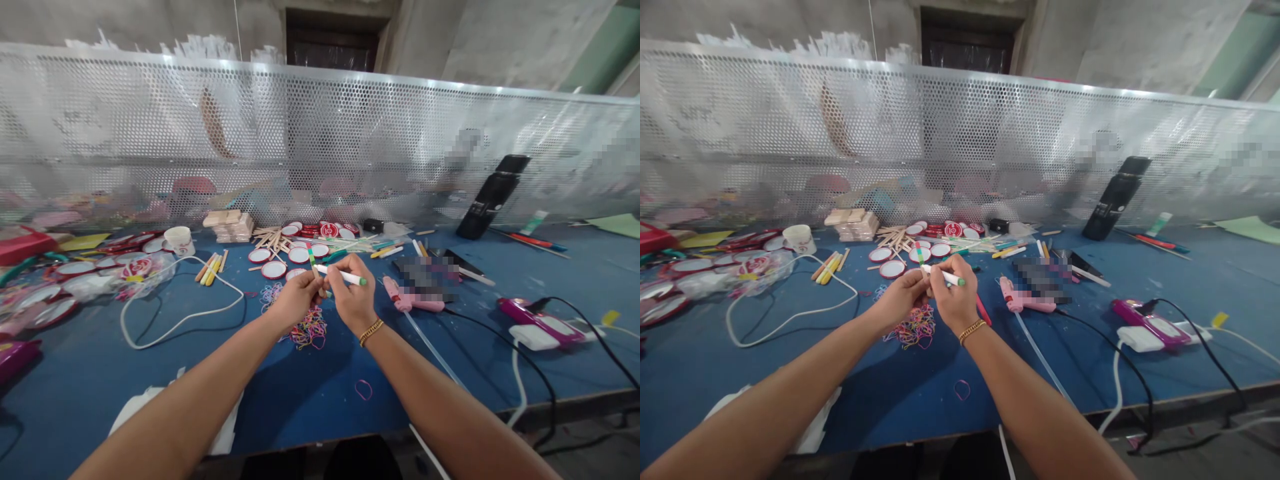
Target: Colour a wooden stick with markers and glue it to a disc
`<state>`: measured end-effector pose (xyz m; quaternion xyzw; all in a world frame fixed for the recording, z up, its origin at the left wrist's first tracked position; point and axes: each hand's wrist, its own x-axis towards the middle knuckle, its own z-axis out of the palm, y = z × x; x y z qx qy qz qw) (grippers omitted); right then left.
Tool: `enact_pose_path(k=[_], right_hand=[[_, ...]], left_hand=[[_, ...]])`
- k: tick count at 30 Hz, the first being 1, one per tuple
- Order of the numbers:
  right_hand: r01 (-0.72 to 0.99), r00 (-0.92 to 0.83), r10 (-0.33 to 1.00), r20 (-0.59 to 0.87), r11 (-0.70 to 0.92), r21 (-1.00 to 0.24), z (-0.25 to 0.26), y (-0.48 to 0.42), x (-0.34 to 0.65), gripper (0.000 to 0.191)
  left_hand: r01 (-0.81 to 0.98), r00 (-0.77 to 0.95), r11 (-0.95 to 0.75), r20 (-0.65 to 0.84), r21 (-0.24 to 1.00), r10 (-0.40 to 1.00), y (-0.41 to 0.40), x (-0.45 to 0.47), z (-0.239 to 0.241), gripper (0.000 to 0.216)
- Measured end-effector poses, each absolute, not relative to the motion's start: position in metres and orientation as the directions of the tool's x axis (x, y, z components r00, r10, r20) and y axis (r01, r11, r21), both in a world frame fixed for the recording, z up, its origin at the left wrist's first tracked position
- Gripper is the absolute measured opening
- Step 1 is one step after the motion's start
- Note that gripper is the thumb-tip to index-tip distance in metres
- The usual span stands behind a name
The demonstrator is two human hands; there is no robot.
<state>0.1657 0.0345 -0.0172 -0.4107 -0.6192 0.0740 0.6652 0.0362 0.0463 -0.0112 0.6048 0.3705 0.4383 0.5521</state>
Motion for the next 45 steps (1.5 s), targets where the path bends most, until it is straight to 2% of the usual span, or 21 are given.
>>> enact_pose_path(k=[4,11,22,27,32,36,40,45], right_hand=[[0.477,0.259,0.569,0.781,0.628,-0.615,-0.016,0.035,0.167,0.018],[0.416,0.228,0.603,0.764,0.649,-0.637,-0.017,0.034,0.166,0.016],[0.460,0.226,0.604,0.764,0.625,-0.630,-0.019,0.036,0.166,0.016],[0.458,0.267,0.587,0.764,0.621,-0.637,-0.018,0.036,0.167,0.016],[0.471,0.192,0.578,0.793,0.655,-0.591,-0.018,0.040,0.168,0.010],[0.500,0.207,0.547,0.811,0.654,-0.568,-0.018,0.043,0.169,0.009],[0.487,0.265,0.557,0.787,0.627,-0.608,-0.019,0.043,0.169,0.005],[0.438,0.268,0.590,0.761,0.629,-0.642,-0.020,0.042,0.166,0.014]], left_hand=[[-0.030,0.323,-0.106,0.110,0.994,0.940,0.046,0.036,-0.009,0.024],[-0.029,0.343,-0.130,0.132,0.991,0.930,0.046,0.036,-0.012,0.028],[-0.030,0.325,-0.127,0.130,0.991,0.937,0.045,0.035,-0.011,0.029],[-0.002,0.289,-0.102,0.098,0.995,0.952,0.043,0.035,-0.009,0.022],[-0.002,0.299,-0.057,0.055,0.998,0.953,0.036,0.034,-0.005,0.026],[0.020,0.287,-0.035,0.028,0.999,0.957,0.033,0.033,-0.001,0.027],[0.012,0.246,-0.007,0.004,1.000,0.969,0.038,0.031,0.000,0.019],[0.007,0.270,0.047,-0.047,0.999,0.962,0.043,0.031,-0.005,0.010]])
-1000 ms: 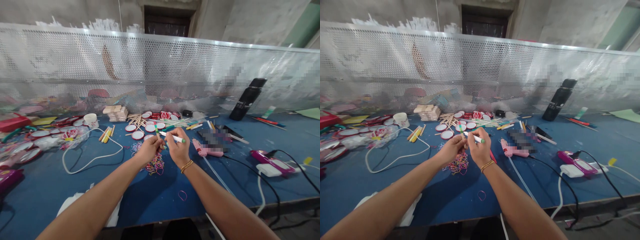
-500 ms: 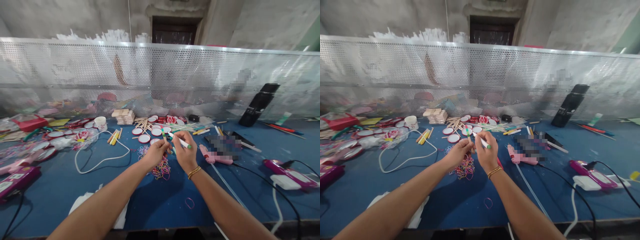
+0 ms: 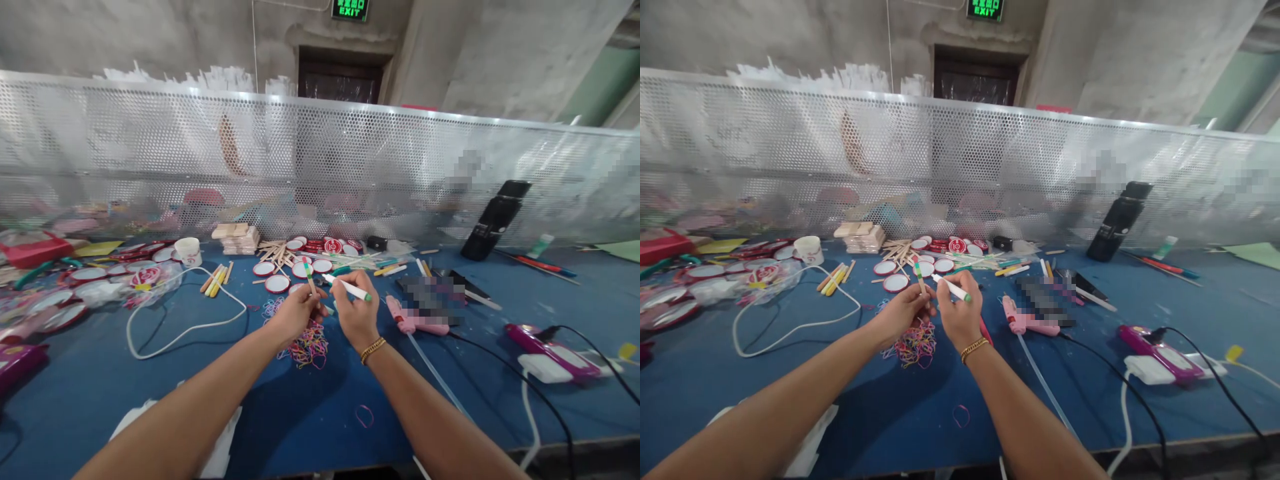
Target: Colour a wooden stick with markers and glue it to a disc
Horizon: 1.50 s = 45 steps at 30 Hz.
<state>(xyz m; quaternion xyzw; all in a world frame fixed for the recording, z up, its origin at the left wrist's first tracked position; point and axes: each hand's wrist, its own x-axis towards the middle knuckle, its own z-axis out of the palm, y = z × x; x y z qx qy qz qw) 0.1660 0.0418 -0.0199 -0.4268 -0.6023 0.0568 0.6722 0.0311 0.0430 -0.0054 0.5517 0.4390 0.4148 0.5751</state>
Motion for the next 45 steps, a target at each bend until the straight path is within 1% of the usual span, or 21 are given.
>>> enact_pose_path(k=[7,11,14,17,22,32,37,45], right_hand=[[0.392,0.204,0.612,0.764,0.664,-0.636,-0.0176,0.0400,0.1639,0.013],[0.415,0.146,0.627,0.765,0.663,-0.623,-0.0208,0.0414,0.1632,0.009],[0.414,0.164,0.628,0.761,0.656,-0.631,-0.0219,0.0416,0.1623,0.008],[0.410,0.203,0.630,0.750,0.641,-0.649,-0.0202,0.0399,0.1615,0.007],[0.414,0.193,0.639,0.745,0.635,-0.652,-0.0188,0.0378,0.1617,0.012],[0.422,0.160,0.657,0.737,0.630,-0.652,-0.0207,0.0385,0.1595,0.012],[0.423,0.151,0.661,0.735,0.629,-0.652,-0.0218,0.0387,0.1591,0.011],[0.434,0.133,0.657,0.742,0.634,-0.639,-0.0229,0.0391,0.1592,0.011]], left_hand=[[0.006,0.296,0.053,-0.052,0.999,0.954,0.0395,0.0310,-0.0040,0.018],[0.019,0.282,0.067,-0.069,0.998,0.957,0.0376,0.0295,-0.0011,0.025],[0.008,0.229,0.070,-0.070,0.997,0.971,0.0393,0.0272,-0.0019,0.025],[0.024,0.223,0.076,-0.080,0.997,0.972,0.0422,0.0247,-0.0042,0.025],[0.059,0.276,-0.024,0.007,0.998,0.961,0.0441,0.0242,-0.0054,0.035],[0.091,0.274,-0.088,0.060,0.992,0.960,0.0413,0.0286,-0.0014,0.033],[0.074,0.287,-0.118,0.092,0.990,0.954,0.0410,0.0296,-0.0031,0.033],[0.088,0.283,-0.118,0.088,0.989,0.955,0.0405,0.0309,-0.0021,0.029]])
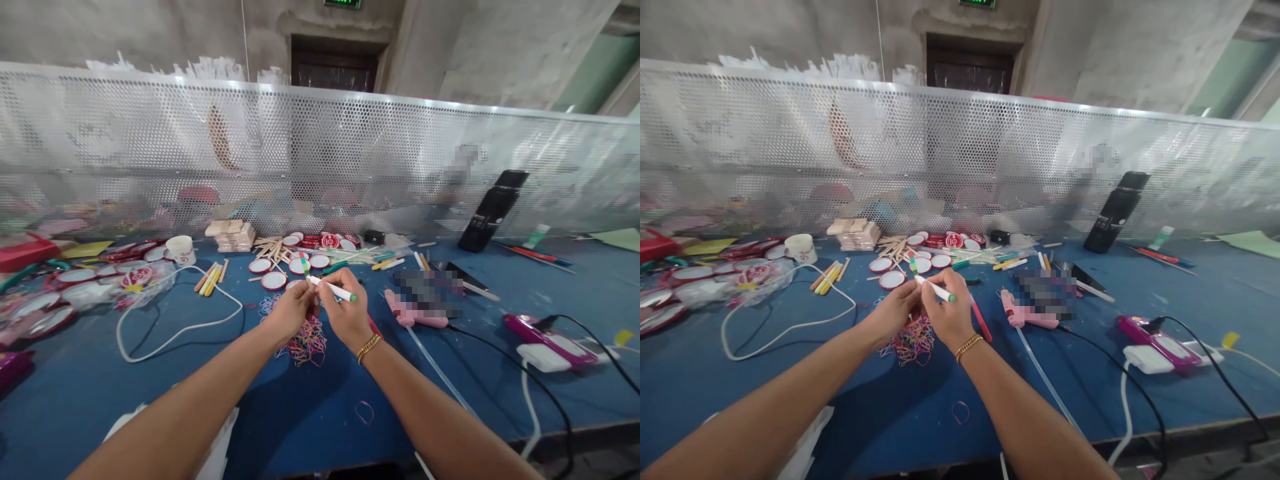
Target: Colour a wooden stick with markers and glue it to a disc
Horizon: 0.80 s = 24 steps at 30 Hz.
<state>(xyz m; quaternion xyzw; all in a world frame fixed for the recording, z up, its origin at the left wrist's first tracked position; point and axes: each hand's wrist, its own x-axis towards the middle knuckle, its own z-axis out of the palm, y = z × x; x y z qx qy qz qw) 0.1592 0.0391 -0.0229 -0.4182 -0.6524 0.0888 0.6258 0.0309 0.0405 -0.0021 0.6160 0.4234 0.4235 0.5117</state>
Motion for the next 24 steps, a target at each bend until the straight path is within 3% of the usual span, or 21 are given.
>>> enact_pose_path(k=[11,24], right_hand=[[0.427,0.199,0.646,0.737,0.620,-0.658,-0.0216,0.0406,0.1626,0.012],[0.402,0.152,0.672,0.724,0.627,-0.667,-0.0237,0.0400,0.1601,0.011]], left_hand=[[0.096,0.286,-0.110,0.079,0.989,0.955,0.0414,0.0288,-0.0028,0.028],[0.106,0.284,-0.102,0.068,0.989,0.956,0.0407,0.0301,-0.0023,0.026]])
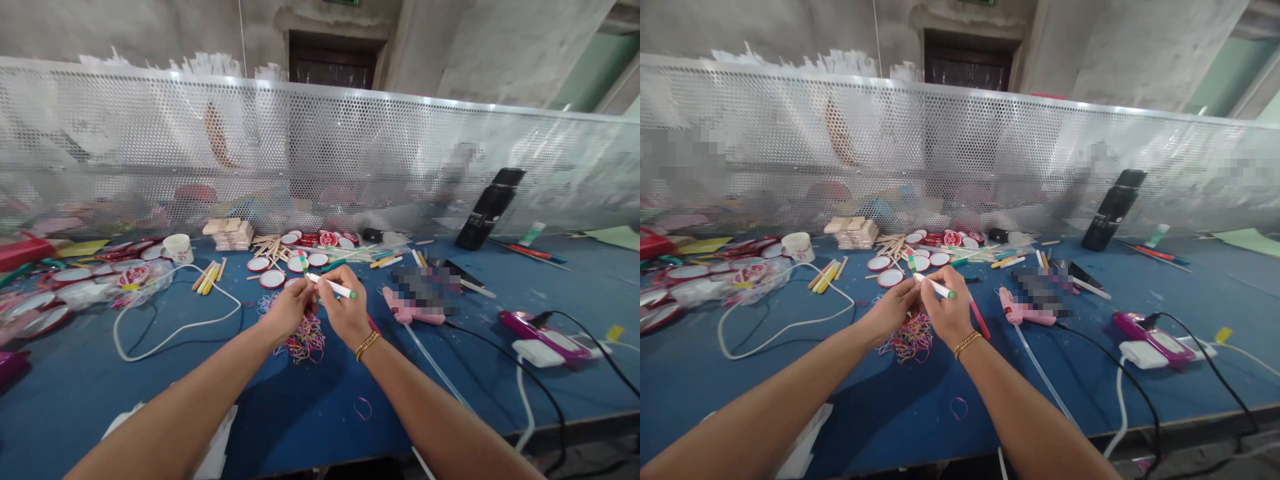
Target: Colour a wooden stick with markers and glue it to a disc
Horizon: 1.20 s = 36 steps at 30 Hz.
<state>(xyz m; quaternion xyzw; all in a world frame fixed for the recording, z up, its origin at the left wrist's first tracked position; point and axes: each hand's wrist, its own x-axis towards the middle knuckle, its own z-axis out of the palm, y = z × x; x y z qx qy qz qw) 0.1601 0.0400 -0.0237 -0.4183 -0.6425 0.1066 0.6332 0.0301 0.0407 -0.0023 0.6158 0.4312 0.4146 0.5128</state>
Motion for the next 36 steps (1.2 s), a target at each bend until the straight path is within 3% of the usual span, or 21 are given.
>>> enact_pose_path(k=[36], right_hand=[[0.402,0.144,0.671,0.727,0.632,-0.663,-0.0228,0.0378,0.1597,0.012]], left_hand=[[0.076,0.281,-0.082,0.057,0.994,0.958,0.0405,0.0304,0.0007,0.024]])
